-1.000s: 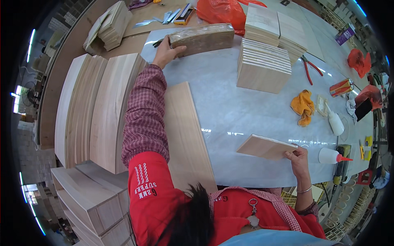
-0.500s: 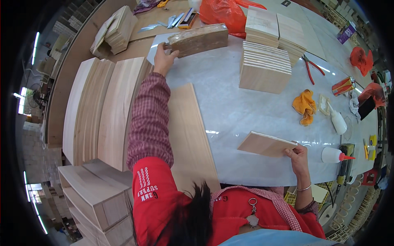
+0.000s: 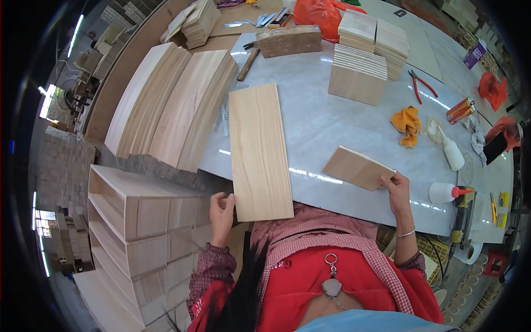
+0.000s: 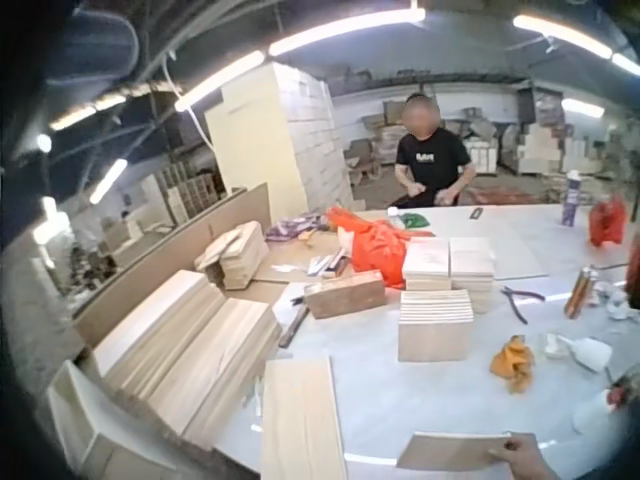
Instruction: Apply glue to wooden components and assemble them into a box structure.
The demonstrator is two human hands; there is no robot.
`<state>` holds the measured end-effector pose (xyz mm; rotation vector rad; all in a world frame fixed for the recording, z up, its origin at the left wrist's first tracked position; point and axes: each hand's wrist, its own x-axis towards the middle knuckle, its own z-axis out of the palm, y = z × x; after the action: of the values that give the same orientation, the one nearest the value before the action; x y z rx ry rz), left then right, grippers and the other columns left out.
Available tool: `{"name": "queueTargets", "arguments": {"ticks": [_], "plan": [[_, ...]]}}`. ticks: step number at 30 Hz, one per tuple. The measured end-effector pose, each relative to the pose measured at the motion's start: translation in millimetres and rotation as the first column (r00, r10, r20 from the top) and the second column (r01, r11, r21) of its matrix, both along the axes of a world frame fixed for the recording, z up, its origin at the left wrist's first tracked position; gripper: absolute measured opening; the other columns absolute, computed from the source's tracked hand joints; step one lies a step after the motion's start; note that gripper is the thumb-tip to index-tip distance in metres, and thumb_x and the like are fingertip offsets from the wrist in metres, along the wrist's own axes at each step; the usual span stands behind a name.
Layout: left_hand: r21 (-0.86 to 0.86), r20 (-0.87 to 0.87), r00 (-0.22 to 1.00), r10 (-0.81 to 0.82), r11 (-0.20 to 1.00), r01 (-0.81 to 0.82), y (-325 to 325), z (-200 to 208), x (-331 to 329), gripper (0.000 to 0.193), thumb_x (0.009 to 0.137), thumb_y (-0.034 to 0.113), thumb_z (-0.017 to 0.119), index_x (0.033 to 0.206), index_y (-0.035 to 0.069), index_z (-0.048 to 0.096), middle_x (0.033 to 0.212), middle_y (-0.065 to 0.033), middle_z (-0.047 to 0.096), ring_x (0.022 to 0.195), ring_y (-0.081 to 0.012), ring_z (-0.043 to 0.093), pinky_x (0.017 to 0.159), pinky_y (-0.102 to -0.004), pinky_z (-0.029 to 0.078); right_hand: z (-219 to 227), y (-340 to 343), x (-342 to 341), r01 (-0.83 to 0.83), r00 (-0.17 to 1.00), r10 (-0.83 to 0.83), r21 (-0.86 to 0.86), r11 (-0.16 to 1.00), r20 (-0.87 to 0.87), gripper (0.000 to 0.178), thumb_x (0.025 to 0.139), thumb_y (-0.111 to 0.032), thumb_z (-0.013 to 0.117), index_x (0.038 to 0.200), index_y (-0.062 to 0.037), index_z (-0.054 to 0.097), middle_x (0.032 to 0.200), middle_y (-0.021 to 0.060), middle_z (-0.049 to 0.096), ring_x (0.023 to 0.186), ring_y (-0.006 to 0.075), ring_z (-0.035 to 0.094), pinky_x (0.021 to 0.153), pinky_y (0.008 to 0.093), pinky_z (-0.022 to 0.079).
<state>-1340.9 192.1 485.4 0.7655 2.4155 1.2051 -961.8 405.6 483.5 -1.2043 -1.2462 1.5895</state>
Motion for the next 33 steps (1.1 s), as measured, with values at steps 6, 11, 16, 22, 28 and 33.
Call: {"name": "queueTargets", "arguments": {"ticks": [6, 11, 16, 22, 28, 33], "plan": [[0.166, 0.619, 0.785, -0.024, 0.981, -0.1, -8.2, -25.7, 3.8, 0.02, 0.086, 0.014, 0.055, 0.098, -0.002, 0.054, 0.086, -0.0065, 0.056, 0.074, -0.012, 0.052, 0.067, -0.0234, 0.044, 7.5, -10.9, 7.9, -0.051, 0.999, 0.052, 0.049, 0.997, -0.018, 0.013, 0.077, -0.003, 0.064, 0.089, 0.0011, 0.062, 0.08, 0.0014, 0.061, 0.071, 0.0082, 0.05, 0.07, 0.0189, 0.041], [0.294, 0.682, 0.725, -0.095, 0.944, -0.152, -3.9, -8.4, 0.9, 0.014, 0.087, 0.011, 0.054, 0.094, -0.001, 0.055, 0.083, -0.0052, 0.057, 0.07, -0.0098, 0.052, 0.063, -0.0209, 0.045, 11.8, -16.4, 15.5, -0.079, 0.997, 0.079, 0.079, 0.994, -0.002, 0.012, 0.078, -0.004, 0.064, 0.089, 0.0006, 0.062, 0.079, 0.001, 0.061, 0.071, 0.0078, 0.049, 0.07, 0.0188, 0.041], [0.396, 0.636, 0.743, -0.208, 0.914, -0.083, 20.5, 34.2, -4.8, 0.013, 0.086, 0.009, 0.054, 0.093, -0.001, 0.055, 0.083, -0.0059, 0.057, 0.069, -0.0098, 0.053, 0.061, -0.0204, 0.045, 10.2, -19.2, 20.9, -0.102, 0.995, 0.101, 0.097, 0.99, 0.016, 0.01, 0.078, -0.004, 0.064, 0.087, 0.0004, 0.062, 0.078, 0.0005, 0.06, 0.07, 0.0076, 0.049, 0.069, 0.0186, 0.04], [0.482, 0.61, 0.724, -0.322, 0.876, -0.016, 106.4, 73.1, -7.6, 0.014, 0.085, 0.008, 0.055, 0.093, -0.002, 0.054, 0.084, -0.0069, 0.057, 0.07, -0.0099, 0.053, 0.062, -0.0202, 0.044, 13.4, -21.6, 8.3, -0.127, 0.991, 0.122, 0.099, 0.987, 0.058, 0.009, 0.077, -0.004, 0.063, 0.084, -0.0001, 0.061, 0.076, -0.001, 0.058, 0.069, 0.0072, 0.046, 0.068, 0.0188, 0.039], [0.551, 0.637, 0.654, -0.408, 0.835, -0.016, 164.9, 40.3, -19.5, 0.013, 0.084, 0.008, 0.054, 0.093, -0.002, 0.054, 0.084, -0.007, 0.056, 0.069, -0.0098, 0.051, 0.065, -0.0202, 0.044, 19.3, -17.7, -26.4, -0.254, 0.955, 0.218, 0.175, 0.951, 0.2, 0.01, 0.078, -0.005, 0.062, 0.085, 0.0019, 0.061, 0.072, -0.001, 0.056, 0.064, 0.0072, 0.043, 0.061, 0.0188, 0.038], [0.614, 0.659, 0.556, -0.507, 0.789, -0.007, 181.8, 51.4, -5.2, 0.013, 0.084, 0.008, 0.055, 0.093, -0.001, 0.054, 0.085, -0.0063, 0.055, 0.071, -0.0098, 0.051, 0.067, -0.0201, 0.043, 17.5, 3.4, -71.6, -0.349, 0.917, 0.29, 0.2, 0.915, 0.274, 0.014, 0.077, -0.012, 0.064, 0.08, 0.0012, 0.06, 0.066, -0.0021, 0.051, 0.06, 0.0073, 0.04, 0.057, 0.0186, 0.035]]}}
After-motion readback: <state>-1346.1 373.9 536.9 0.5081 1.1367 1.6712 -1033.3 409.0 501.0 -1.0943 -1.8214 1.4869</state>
